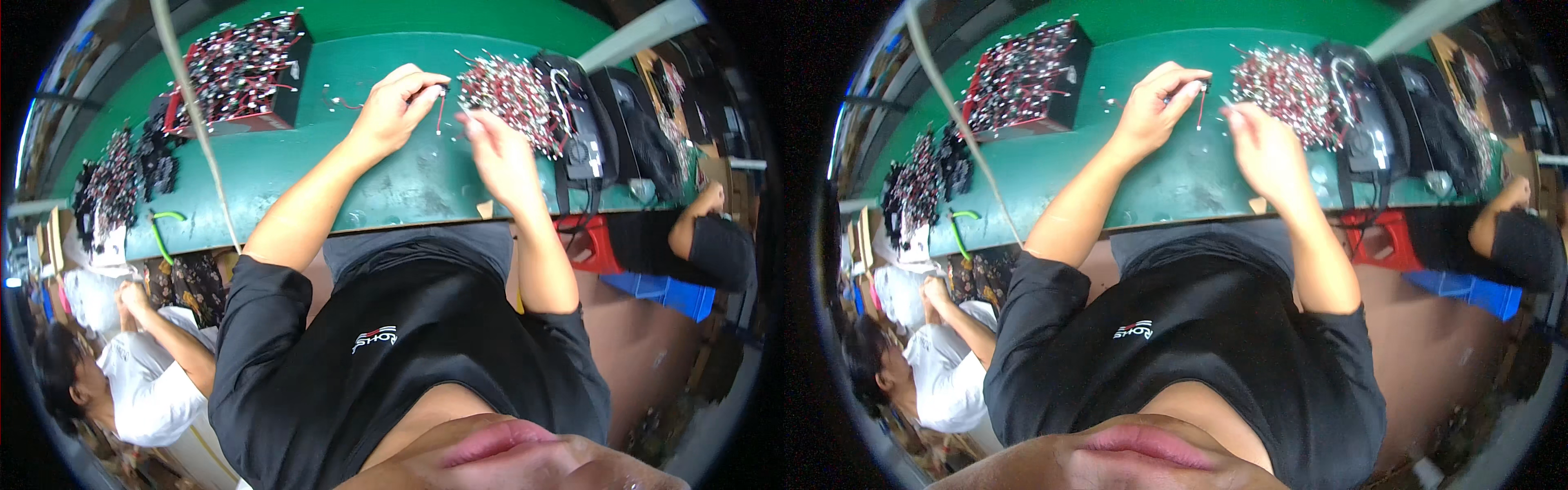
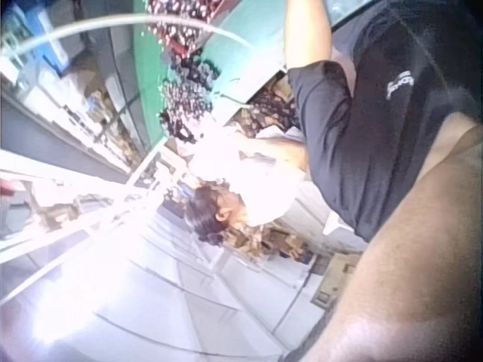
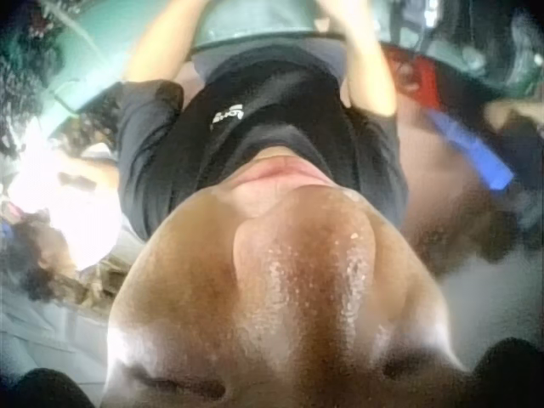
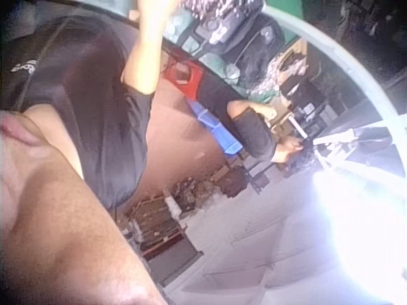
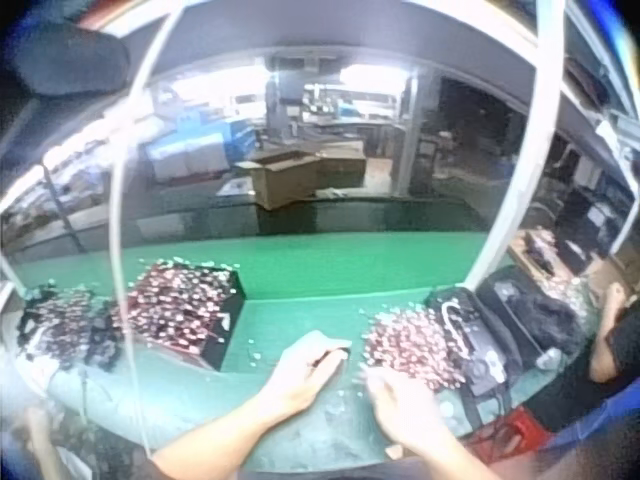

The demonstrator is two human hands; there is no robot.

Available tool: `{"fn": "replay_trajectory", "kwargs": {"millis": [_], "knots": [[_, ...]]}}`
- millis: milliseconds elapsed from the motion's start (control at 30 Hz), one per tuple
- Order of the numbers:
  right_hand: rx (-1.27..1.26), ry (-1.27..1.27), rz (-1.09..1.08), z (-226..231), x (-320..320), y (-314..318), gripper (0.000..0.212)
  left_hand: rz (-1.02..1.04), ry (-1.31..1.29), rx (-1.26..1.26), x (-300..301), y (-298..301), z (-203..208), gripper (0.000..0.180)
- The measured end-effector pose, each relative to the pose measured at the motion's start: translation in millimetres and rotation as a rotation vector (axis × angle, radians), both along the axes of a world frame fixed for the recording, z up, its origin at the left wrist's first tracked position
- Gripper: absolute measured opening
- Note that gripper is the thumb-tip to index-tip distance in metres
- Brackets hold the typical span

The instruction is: The person assembles small electronic connectors and wires into a black plastic housing at a factory workbench, using a precision tool to manipulate the components.

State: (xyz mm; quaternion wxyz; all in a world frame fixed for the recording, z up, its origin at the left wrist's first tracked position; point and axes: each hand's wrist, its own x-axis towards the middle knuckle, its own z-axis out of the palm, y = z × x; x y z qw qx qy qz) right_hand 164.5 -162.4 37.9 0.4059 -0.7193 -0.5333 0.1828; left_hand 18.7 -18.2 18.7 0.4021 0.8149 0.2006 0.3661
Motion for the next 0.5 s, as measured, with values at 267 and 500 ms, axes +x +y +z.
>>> {"fn": "replay_trajectory", "kwargs": {"millis": [267, 500], "knots": [[-0.027, 0.589, -0.095, 1, 21, -48, 0.025, 0.625, 0.021, 0.664, -80, 61, 94, 0.016], [0.009, 0.636, -0.027, 10, 18, -53, 0.026, 0.744, 0.490, 0.800, -92, 113, 89, 0.019]]}}
